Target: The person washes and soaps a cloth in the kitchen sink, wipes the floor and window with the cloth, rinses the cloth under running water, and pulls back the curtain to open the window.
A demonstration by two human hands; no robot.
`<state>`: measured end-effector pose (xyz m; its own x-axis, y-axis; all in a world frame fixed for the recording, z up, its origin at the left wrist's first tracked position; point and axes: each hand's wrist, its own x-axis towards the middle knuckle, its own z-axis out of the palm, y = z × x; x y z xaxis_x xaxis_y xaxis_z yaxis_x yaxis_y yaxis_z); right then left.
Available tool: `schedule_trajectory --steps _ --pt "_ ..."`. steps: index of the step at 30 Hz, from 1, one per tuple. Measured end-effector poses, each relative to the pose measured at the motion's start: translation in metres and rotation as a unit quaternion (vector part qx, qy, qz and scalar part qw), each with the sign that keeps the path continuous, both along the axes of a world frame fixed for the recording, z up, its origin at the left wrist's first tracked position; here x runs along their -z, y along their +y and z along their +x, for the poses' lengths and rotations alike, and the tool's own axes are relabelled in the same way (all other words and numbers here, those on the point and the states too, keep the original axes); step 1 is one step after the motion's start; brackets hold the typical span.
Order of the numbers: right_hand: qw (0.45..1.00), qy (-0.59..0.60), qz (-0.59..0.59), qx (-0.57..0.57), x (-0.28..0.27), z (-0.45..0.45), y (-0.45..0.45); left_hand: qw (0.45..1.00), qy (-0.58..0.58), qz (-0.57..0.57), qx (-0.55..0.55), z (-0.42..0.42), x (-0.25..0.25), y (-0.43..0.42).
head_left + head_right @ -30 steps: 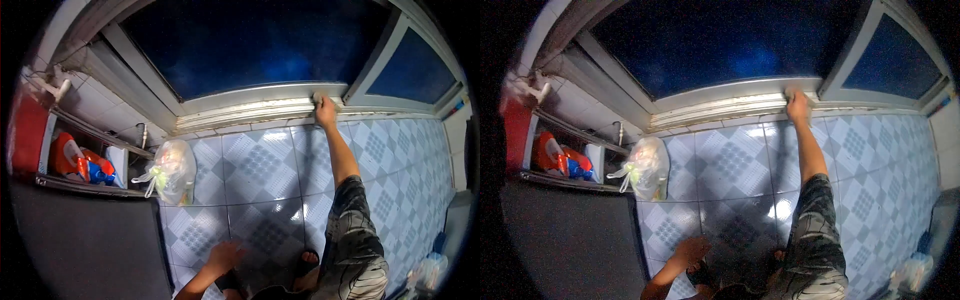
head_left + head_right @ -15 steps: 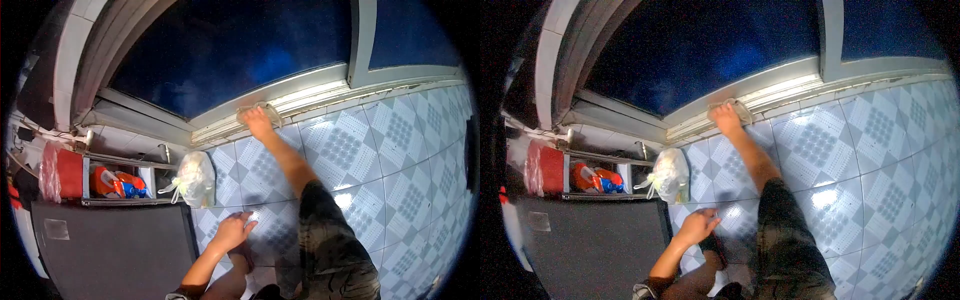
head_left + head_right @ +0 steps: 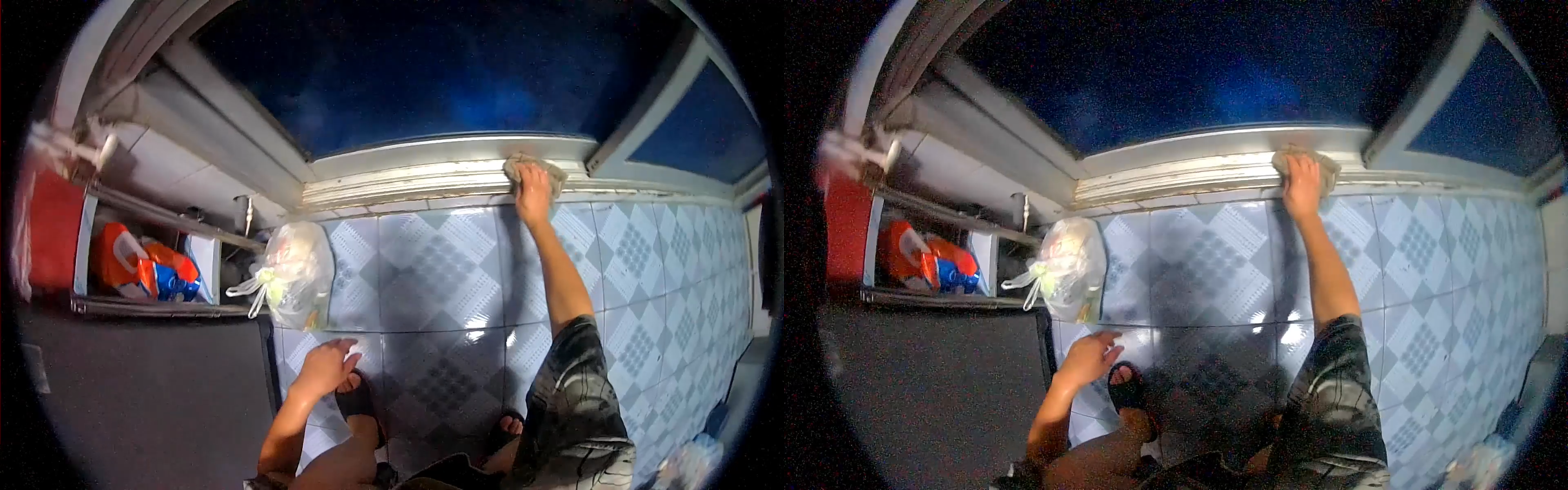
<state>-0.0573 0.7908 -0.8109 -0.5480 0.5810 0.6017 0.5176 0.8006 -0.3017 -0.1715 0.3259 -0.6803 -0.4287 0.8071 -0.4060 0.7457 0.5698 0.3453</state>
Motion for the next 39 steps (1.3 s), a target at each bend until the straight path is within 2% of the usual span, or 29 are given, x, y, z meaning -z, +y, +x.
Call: schedule_trajectory --steps 1,6,8,10,12,14,16,18,21,24,27,28,29,30,32,35,39 --pt "1.0 0.003 -0.005 -0.015 0.0 -0.023 -0.02 0.997 0.003 0.078 -0.005 -0.009 0.003 -0.003" --pt "0.998 -0.012 -0.029 -0.057 -0.006 -0.159 -0.139 0.99 -0.011 0.143 -0.019 -0.056 -0.007 -0.01" --pt "0.996 -0.038 -0.004 -0.086 0.004 -0.222 -0.187 0.981 -0.007 0.192 -0.007 -0.078 -0.002 -0.014" --pt "0.981 -0.149 -0.021 -0.123 0.005 -0.276 -0.232 0.981 0.006 0.194 -0.006 -0.09 0.0 -0.016" --pt "0.98 -0.063 -0.008 -0.19 0.001 -0.308 -0.263 0.972 -0.031 0.233 -0.012 -0.097 0.001 -0.013" --pt "0.975 -0.086 -0.03 -0.203 -0.012 -0.313 -0.268 0.966 -0.047 0.256 -0.008 -0.105 0.007 -0.006" --pt "0.971 -0.109 -0.053 -0.208 -0.023 -0.308 -0.265 0.947 -0.139 0.288 -0.02 -0.108 0.008 0.004" --pt "0.961 -0.111 -0.087 -0.239 -0.03 -0.288 -0.247 0.934 -0.164 0.317 -0.006 -0.111 0.007 0.014" --pt "0.975 -0.128 -0.054 -0.175 -0.031 -0.244 -0.216 0.922 -0.213 0.322 -0.037 -0.113 0.002 0.023" --pt "0.988 -0.136 -0.003 -0.074 -0.009 -0.175 -0.153 0.924 -0.208 0.317 -0.057 -0.115 0.003 0.027" --pt "0.987 -0.154 -0.043 0.0 -0.012 -0.106 -0.091 0.927 -0.192 0.322 -0.031 -0.109 0.009 0.028" --pt "0.989 -0.139 -0.043 -0.009 -0.021 -0.087 -0.078 0.93 -0.187 0.316 -0.02 -0.109 0.008 0.028" --pt "0.978 -0.034 -0.202 -0.048 -0.04 -0.078 -0.07 0.929 -0.18 0.323 -0.019 -0.108 0.007 0.029" --pt "0.972 0.026 -0.231 0.034 -0.053 -0.075 -0.076 0.929 -0.189 0.318 -0.015 -0.106 0.007 0.028" --pt "0.912 0.221 -0.338 -0.066 -0.074 -0.077 -0.078 0.927 -0.209 0.31 -0.009 -0.1 0.009 0.028" --pt "0.894 0.276 -0.337 -0.105 -0.147 -0.097 -0.107 0.933 -0.193 0.303 -0.004 -0.095 0.013 0.032" --pt "0.894 0.376 -0.189 -0.153 -0.238 -0.149 -0.13 0.948 -0.177 0.265 0.009 -0.086 -0.002 0.031"
